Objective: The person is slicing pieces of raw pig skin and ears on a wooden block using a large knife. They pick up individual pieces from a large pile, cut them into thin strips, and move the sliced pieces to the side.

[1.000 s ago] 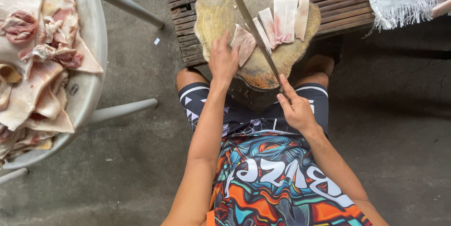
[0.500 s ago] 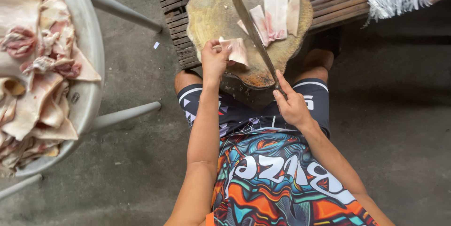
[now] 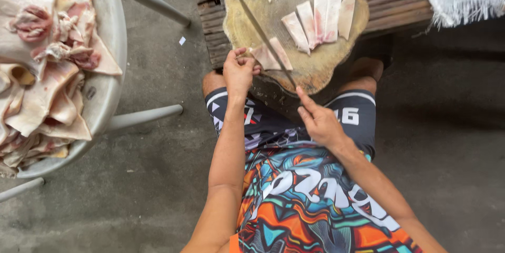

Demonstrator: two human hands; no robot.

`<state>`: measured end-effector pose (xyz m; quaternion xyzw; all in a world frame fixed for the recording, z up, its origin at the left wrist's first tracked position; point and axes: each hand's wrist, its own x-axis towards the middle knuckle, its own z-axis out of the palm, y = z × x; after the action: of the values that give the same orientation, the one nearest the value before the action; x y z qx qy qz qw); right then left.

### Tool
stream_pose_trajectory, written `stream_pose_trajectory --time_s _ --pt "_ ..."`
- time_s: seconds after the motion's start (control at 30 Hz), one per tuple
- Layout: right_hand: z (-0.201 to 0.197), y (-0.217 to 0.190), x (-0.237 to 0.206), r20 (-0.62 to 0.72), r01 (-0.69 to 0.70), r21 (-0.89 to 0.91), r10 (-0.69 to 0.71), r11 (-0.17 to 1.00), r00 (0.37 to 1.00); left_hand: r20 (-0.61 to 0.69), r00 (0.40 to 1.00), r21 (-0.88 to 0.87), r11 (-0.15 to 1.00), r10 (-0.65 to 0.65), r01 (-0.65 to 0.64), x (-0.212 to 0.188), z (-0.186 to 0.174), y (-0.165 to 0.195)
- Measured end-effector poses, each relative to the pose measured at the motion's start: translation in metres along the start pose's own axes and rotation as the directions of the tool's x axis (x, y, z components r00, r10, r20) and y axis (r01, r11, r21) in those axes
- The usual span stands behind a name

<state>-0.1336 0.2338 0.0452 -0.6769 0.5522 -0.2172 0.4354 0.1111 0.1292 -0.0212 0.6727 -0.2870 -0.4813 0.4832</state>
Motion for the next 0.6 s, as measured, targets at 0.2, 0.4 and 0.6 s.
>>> stream_pose_trajectory --time_s 0.2,0.4,0.6 --pt "-0.046 -0.01 -0.036 -0.213 0.43 0.175 -0.392 0.886 0.895 0.021 0.999 -0.054 0.998 0.03 -0.029 0.004 -0.004 -0.014" --pt "-0.005 0.005 -0.02 -0.234 0.438 0.029 -0.42 0.899 0.877 0.013 1.0 -0.079 0.996 0.029 -0.028 0.008 -0.004 -0.019" --pt "0.02 0.027 0.005 -0.055 0.135 -0.183 -0.147 0.974 0.988 0.004 0.999 0.169 0.984 0.053 -0.053 0.008 -0.001 -0.005"
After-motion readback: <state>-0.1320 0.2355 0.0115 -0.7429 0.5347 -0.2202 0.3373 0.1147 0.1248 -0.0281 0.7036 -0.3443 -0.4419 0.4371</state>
